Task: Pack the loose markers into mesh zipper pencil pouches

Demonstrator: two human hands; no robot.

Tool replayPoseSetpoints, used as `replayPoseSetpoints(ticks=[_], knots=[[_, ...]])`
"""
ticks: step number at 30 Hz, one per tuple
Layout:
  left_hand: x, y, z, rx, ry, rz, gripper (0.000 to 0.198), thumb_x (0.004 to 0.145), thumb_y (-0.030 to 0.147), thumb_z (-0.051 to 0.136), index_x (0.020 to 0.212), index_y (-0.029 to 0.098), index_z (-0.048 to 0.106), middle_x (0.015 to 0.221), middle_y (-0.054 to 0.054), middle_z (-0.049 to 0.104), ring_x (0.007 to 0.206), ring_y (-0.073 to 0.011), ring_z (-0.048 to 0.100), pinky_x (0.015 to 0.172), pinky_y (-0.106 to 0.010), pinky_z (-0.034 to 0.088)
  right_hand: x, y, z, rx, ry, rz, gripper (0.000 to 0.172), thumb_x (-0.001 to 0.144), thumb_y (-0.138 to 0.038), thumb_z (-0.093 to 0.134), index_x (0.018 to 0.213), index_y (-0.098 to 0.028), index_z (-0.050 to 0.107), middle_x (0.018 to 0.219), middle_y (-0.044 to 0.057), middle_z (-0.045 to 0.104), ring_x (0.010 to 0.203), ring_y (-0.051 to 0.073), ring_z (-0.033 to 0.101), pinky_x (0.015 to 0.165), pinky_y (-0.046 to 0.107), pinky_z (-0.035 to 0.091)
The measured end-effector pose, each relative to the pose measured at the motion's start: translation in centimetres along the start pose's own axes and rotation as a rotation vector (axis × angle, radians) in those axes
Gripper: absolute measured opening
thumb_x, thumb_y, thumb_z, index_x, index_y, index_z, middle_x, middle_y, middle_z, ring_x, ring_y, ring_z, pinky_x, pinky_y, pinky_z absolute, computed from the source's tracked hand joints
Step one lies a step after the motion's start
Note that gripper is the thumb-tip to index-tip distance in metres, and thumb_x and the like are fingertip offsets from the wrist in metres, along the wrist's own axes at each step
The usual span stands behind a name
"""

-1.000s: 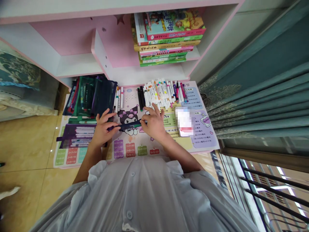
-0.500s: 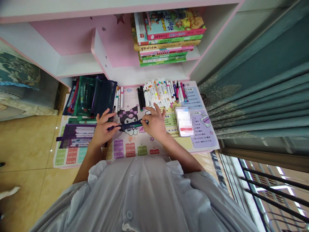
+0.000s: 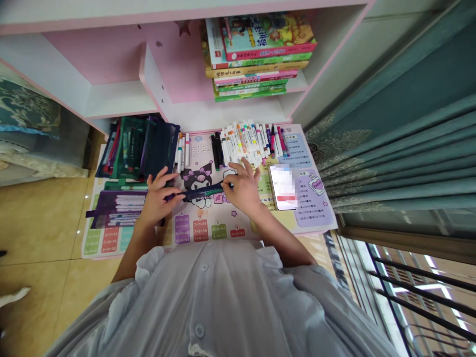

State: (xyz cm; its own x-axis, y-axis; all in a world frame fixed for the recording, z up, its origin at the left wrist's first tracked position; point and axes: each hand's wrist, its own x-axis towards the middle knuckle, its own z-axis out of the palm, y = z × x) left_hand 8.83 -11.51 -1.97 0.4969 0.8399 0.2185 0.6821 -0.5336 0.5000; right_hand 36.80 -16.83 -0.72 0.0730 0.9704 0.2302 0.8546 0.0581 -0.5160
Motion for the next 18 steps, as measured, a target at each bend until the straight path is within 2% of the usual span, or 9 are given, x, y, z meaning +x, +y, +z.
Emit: replayPoseSetpoints(ticks=[18], knots=[[-0.08,0.09,-0.02,-0.002,0.011,0.035,0.024,0.089,0.046,0.063,0.079,0.027,0.075,0.134,-0.006,0.062,0.144,-0.0352,0.040,0.117,-0.066,0.015,-0.26,0.65,-0.50,-0.033,0.032,0.037,0.017,0.083,-0.029,0.062,0.068,-0.024,0.070,0.131,0.005,0.066,0.141,0.043,0.041,0.105,0.076,0.031]])
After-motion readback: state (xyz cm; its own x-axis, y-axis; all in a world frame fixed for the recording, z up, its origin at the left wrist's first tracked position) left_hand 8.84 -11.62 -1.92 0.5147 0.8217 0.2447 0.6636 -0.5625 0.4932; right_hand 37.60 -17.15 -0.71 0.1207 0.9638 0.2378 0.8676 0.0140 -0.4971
